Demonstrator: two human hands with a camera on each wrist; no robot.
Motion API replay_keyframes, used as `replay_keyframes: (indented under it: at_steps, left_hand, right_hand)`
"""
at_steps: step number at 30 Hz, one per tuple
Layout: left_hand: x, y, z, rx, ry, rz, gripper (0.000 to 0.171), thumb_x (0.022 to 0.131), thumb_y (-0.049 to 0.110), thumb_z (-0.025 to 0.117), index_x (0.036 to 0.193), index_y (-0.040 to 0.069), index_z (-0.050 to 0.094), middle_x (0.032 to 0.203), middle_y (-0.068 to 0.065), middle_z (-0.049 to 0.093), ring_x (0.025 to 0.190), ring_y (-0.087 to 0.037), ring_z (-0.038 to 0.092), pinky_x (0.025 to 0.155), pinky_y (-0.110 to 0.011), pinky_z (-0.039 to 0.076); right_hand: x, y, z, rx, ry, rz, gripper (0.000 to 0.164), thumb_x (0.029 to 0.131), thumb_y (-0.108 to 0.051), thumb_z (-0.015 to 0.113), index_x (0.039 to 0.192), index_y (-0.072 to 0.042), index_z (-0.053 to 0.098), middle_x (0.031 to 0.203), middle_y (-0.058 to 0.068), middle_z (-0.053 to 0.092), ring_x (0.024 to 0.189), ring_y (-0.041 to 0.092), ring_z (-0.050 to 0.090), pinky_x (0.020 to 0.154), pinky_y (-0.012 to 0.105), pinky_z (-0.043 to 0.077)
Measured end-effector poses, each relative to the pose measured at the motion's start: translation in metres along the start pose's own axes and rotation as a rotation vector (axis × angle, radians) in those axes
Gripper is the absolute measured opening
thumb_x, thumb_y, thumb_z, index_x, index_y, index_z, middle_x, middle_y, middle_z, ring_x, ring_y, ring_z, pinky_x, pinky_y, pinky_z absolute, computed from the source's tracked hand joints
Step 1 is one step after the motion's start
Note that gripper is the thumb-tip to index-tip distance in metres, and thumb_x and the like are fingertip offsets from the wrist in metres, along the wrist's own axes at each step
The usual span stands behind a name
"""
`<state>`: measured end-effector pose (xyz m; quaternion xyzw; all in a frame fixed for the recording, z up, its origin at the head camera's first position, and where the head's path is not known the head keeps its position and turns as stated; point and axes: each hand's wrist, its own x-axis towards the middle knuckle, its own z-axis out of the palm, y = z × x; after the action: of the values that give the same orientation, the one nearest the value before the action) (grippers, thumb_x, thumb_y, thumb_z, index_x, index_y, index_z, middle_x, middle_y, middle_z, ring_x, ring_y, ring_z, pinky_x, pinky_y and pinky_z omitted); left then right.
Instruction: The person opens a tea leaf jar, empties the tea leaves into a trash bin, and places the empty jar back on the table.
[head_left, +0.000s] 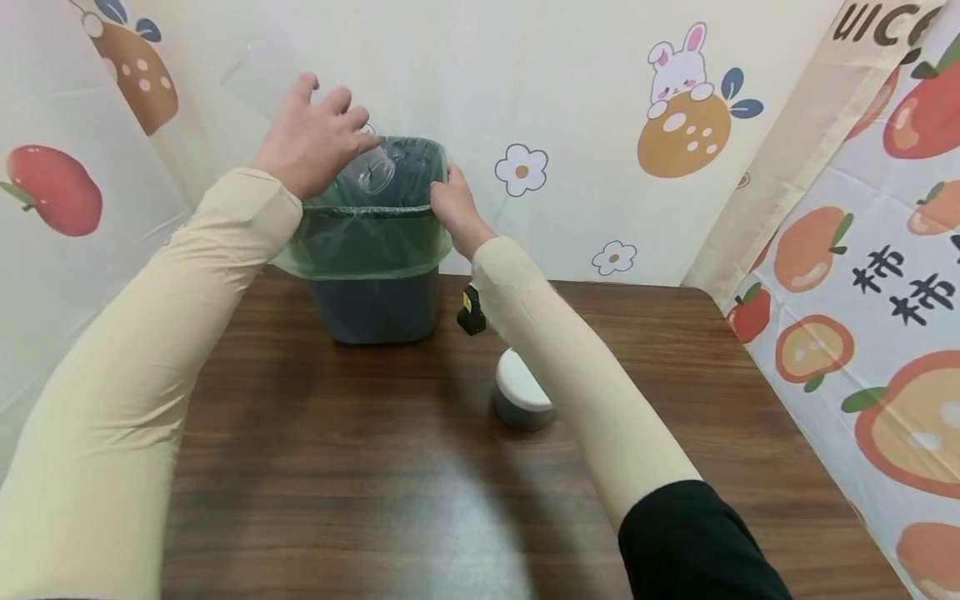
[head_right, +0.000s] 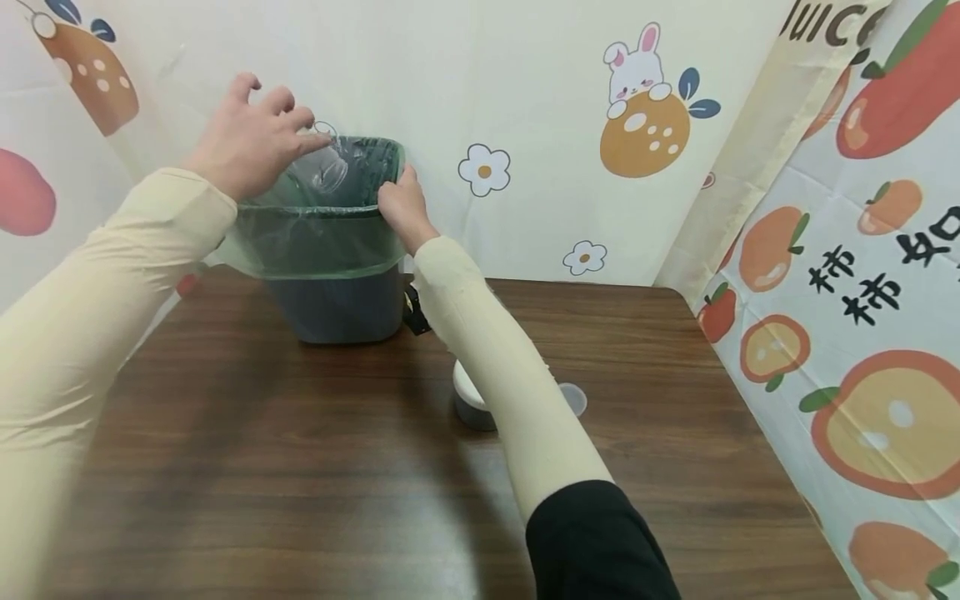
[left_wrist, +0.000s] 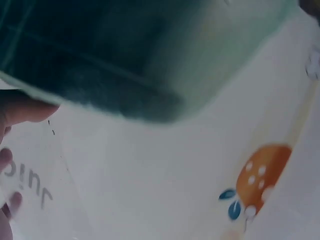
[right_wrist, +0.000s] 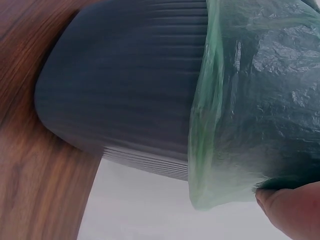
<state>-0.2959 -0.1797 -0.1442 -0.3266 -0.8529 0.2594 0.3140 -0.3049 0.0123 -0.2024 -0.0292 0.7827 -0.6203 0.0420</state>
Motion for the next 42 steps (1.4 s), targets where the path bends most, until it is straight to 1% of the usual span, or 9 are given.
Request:
replay_keyframes:
  at_steps: [5, 9, 11, 13, 18, 20, 27, 35, 42]
  left_hand:
    - [-0.0018, -0.001, 0.0001, -0.025, 0.023, -0.036, 0.038, 0.082, -0.01, 0.063, 0.115, 0.011, 0.065, 0.1, -0.016, 0.053, 0.097, -0.035, 0.04, 0.091, -0.059, 0.029]
    - [-0.0028, -0.0028, -0.0012, -0.048, 0.001, -0.058, 0.04, 0.082, -0.011, 0.062, 0.115, 0.011, 0.063, 0.102, -0.016, 0.052, 0.1, -0.037, 0.039, 0.092, -0.06, 0.028]
    - [-0.0035, -0.0029, -0.0008, -0.059, -0.014, -0.046, 0.038, 0.082, -0.01, 0.062, 0.114, 0.012, 0.064, 0.1, -0.016, 0.052, 0.098, -0.036, 0.038, 0.091, -0.061, 0.028]
    - [-0.0036, -0.0032, 0.0003, -0.107, 0.005, -0.066, 0.041, 0.083, -0.012, 0.059, 0.115, 0.012, 0.064, 0.1, -0.016, 0.052, 0.099, -0.037, 0.039, 0.091, -0.061, 0.028]
    - [-0.0062, -0.0025, 0.0029, -0.126, -0.032, -0.079, 0.039, 0.085, -0.011, 0.056, 0.116, 0.012, 0.063, 0.099, -0.016, 0.052, 0.096, -0.037, 0.039, 0.088, -0.062, 0.028]
    - [-0.0065, -0.002, 0.0029, -0.121, -0.055, -0.072, 0.038, 0.086, -0.01, 0.057, 0.116, 0.012, 0.064, 0.099, -0.016, 0.052, 0.095, -0.037, 0.038, 0.088, -0.062, 0.028]
    - [-0.004, -0.0028, 0.0018, -0.112, 0.003, -0.07, 0.037, 0.084, -0.012, 0.058, 0.112, 0.011, 0.065, 0.094, -0.015, 0.051, 0.092, -0.036, 0.038, 0.086, -0.059, 0.029]
    - [-0.0044, -0.0015, 0.0007, -0.11, -0.03, -0.074, 0.038, 0.084, -0.012, 0.058, 0.114, 0.011, 0.064, 0.095, -0.016, 0.05, 0.093, -0.036, 0.037, 0.088, -0.06, 0.028]
    - [-0.0049, -0.0006, 0.0007, -0.099, -0.029, -0.102, 0.039, 0.086, -0.011, 0.057, 0.116, 0.011, 0.063, 0.1, -0.018, 0.053, 0.098, -0.037, 0.039, 0.091, -0.062, 0.027]
  right_hand:
    - [-0.0006, -0.0009, 0.0006, -0.004, -0.003, 0.02, 0.055, 0.101, -0.014, 0.03, 0.154, -0.017, 0.013, 0.156, -0.004, 0.02, 0.14, 0.01, 0.022, 0.108, 0.029, 0.027]
    - [-0.0008, -0.0014, 0.0008, -0.005, -0.004, 0.021, 0.055, 0.101, -0.015, 0.03, 0.154, -0.018, 0.013, 0.156, -0.005, 0.019, 0.14, 0.009, 0.021, 0.108, 0.028, 0.027]
    - [-0.0007, -0.0015, 0.0007, -0.008, -0.001, 0.018, 0.055, 0.101, -0.015, 0.03, 0.154, -0.018, 0.013, 0.156, -0.004, 0.02, 0.139, 0.009, 0.022, 0.108, 0.029, 0.028]
    - [-0.0009, -0.0014, 0.0006, -0.011, 0.003, 0.018, 0.055, 0.102, -0.014, 0.03, 0.154, -0.017, 0.014, 0.155, -0.004, 0.021, 0.139, 0.009, 0.023, 0.108, 0.029, 0.028]
    - [-0.0013, -0.0015, 0.001, -0.018, -0.006, 0.035, 0.055, 0.102, -0.015, 0.03, 0.154, -0.017, 0.013, 0.156, -0.004, 0.02, 0.14, 0.009, 0.022, 0.107, 0.028, 0.028]
    - [-0.0011, -0.0015, 0.0012, -0.022, -0.009, 0.044, 0.055, 0.102, -0.015, 0.03, 0.154, -0.018, 0.012, 0.156, -0.005, 0.018, 0.14, 0.009, 0.02, 0.108, 0.027, 0.028]
    - [-0.0009, -0.0018, -0.001, -0.025, 0.001, 0.029, 0.054, 0.102, -0.015, 0.03, 0.153, -0.017, 0.013, 0.156, -0.004, 0.019, 0.14, 0.01, 0.021, 0.107, 0.028, 0.028]
    - [0.0002, -0.0015, -0.0004, -0.011, -0.005, 0.028, 0.054, 0.102, -0.015, 0.03, 0.153, -0.018, 0.013, 0.156, -0.004, 0.021, 0.14, 0.01, 0.023, 0.107, 0.028, 0.028]
    - [0.0015, 0.0003, -0.0015, 0.002, 0.008, 0.025, 0.053, 0.102, -0.016, 0.033, 0.153, -0.018, 0.017, 0.154, -0.003, 0.024, 0.139, 0.011, 0.025, 0.107, 0.03, 0.029]
